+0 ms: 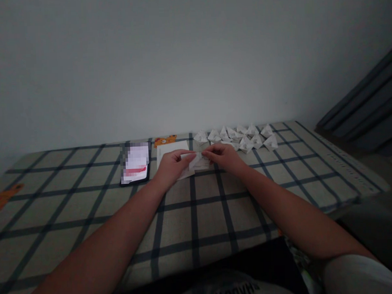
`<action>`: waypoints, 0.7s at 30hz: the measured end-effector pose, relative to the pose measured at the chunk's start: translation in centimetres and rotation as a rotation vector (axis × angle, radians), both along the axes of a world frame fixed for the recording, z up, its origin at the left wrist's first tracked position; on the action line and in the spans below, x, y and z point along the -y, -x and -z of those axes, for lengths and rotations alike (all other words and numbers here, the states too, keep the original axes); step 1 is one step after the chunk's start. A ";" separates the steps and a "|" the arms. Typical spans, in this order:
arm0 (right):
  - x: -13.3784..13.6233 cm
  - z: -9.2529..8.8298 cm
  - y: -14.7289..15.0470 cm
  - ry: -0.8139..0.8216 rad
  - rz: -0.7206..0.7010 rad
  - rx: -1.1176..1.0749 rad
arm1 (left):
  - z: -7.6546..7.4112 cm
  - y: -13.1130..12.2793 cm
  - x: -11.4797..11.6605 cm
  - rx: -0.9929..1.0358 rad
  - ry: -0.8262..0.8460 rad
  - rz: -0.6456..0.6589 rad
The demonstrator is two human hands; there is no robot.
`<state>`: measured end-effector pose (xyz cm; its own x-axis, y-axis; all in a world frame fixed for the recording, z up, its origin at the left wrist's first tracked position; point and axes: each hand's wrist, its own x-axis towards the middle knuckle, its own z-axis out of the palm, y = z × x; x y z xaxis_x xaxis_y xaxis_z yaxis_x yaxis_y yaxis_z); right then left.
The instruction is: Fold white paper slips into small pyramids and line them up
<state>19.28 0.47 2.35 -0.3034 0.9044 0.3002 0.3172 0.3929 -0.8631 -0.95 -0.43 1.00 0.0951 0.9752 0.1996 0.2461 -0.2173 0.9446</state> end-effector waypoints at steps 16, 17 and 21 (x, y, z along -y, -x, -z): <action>-0.3 0.6 0.0 -0.054 0.018 -0.020 | 0.2 0.1 -0.2 -0.106 -0.045 0.063; -0.3 0.7 0.0 -0.060 0.018 -0.017 | 0.1 0.1 -0.1 -0.115 -0.046 0.083; -0.2 0.7 0.0 -0.063 0.017 0.034 | 0.0 0.0 0.0 -0.109 -0.017 0.159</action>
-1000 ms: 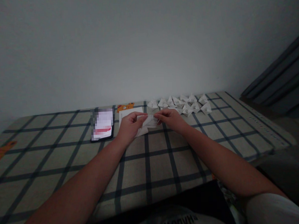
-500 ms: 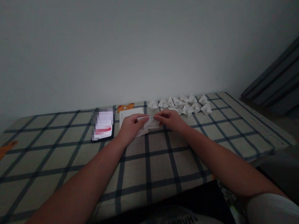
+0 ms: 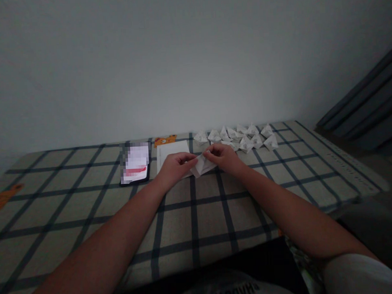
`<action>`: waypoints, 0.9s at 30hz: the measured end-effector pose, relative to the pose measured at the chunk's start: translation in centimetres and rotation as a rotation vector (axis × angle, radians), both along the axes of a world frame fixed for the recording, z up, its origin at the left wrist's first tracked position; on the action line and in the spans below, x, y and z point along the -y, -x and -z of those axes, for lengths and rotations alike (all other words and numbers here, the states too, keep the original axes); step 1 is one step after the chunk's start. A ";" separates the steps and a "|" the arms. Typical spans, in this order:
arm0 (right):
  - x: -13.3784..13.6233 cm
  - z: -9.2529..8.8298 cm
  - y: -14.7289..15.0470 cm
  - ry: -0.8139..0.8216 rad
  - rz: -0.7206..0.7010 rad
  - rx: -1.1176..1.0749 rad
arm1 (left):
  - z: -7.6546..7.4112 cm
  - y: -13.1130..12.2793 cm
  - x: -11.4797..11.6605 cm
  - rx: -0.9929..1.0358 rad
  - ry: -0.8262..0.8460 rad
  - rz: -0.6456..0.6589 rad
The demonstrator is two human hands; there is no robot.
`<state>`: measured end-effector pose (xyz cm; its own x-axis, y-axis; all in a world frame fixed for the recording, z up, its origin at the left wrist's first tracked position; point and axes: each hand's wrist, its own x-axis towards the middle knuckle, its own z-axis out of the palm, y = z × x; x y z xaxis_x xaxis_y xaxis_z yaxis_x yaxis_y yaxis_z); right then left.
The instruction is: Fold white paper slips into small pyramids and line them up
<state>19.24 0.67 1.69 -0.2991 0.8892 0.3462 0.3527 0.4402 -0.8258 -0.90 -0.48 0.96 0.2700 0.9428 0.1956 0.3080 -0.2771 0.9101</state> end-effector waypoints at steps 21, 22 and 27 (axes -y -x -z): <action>0.1 -0.3 0.1 -0.024 -0.015 0.082 | 0.2 0.0 -0.1 0.099 0.080 -0.013; 0.2 -0.3 0.1 -0.021 -0.013 0.073 | 0.2 -0.1 -0.1 0.104 0.086 -0.021; 0.4 -0.6 0.2 0.039 -0.088 -0.025 | -0.2 0.0 0.1 0.079 0.003 -0.080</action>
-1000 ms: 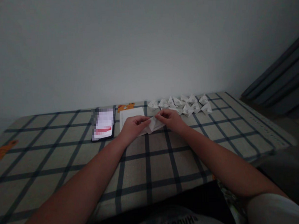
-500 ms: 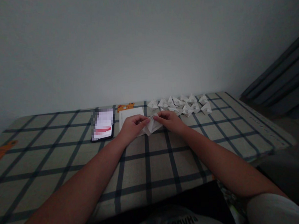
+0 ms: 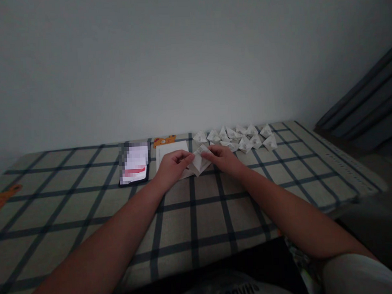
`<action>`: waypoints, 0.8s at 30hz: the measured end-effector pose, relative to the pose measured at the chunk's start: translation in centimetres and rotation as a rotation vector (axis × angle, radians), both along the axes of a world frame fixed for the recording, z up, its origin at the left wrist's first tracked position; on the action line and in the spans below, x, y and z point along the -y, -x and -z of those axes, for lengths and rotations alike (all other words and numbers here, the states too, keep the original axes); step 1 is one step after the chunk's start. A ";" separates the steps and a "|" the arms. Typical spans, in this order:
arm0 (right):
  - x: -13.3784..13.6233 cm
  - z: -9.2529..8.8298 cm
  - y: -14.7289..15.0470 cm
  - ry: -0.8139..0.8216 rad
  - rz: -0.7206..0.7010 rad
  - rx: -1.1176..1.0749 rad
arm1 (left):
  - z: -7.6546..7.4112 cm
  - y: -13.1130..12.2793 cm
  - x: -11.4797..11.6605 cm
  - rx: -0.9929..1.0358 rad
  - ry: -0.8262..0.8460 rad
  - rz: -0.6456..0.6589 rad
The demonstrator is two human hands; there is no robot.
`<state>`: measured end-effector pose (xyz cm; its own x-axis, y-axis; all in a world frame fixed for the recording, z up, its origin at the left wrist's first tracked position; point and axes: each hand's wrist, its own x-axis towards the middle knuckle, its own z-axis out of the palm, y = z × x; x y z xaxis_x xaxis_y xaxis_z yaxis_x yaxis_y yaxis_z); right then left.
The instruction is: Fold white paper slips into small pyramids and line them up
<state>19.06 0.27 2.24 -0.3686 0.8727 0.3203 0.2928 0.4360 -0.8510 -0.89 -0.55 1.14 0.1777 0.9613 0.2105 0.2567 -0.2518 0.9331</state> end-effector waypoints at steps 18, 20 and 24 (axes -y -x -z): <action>0.0 0.2 0.1 0.171 -0.073 -0.024 | -0.4 0.0 0.4 -0.083 -0.108 -0.044; 0.0 0.2 0.1 0.161 -0.075 -0.017 | -0.4 0.0 0.4 -0.087 -0.113 -0.041; 0.1 0.2 0.0 0.121 -0.095 -0.020 | -0.1 0.0 0.3 -0.110 -0.138 -0.033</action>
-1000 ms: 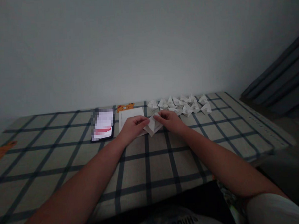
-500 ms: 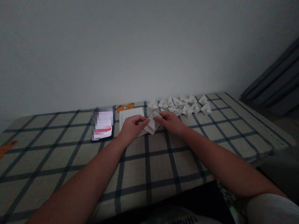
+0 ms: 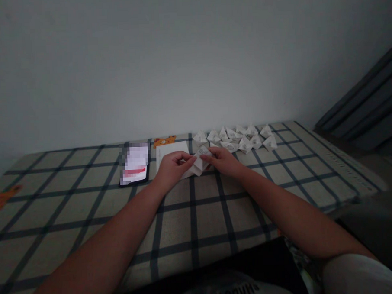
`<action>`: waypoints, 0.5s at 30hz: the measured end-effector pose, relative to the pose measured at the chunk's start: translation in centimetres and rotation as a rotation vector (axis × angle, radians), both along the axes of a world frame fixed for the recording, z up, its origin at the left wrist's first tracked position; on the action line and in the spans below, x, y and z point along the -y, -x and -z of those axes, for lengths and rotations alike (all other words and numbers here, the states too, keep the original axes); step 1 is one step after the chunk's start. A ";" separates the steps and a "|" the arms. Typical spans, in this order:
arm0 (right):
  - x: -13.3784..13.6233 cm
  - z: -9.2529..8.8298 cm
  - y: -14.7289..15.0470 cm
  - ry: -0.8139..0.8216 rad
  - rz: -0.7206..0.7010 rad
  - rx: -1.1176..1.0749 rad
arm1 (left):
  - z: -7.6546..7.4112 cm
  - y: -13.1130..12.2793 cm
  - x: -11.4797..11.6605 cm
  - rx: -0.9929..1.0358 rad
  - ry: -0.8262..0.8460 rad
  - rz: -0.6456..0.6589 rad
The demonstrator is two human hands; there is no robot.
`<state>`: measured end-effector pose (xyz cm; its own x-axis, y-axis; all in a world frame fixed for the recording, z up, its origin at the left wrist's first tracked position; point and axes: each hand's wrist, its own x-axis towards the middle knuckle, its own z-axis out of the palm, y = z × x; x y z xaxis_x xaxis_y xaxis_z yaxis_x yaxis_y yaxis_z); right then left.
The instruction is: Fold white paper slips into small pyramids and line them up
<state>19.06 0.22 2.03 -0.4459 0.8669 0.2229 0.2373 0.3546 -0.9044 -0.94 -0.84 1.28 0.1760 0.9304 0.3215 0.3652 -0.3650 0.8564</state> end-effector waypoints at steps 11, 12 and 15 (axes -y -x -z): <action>-0.3 0.5 0.2 0.079 -0.016 -0.120 | -0.6 -0.1 0.4 0.013 -0.049 -0.062; -0.4 0.5 0.2 0.090 -0.020 -0.132 | -0.6 -0.1 0.4 0.016 -0.051 -0.065; -0.3 0.5 0.1 0.071 -0.018 -0.110 | -0.3 -0.1 0.2 0.035 -0.005 -0.033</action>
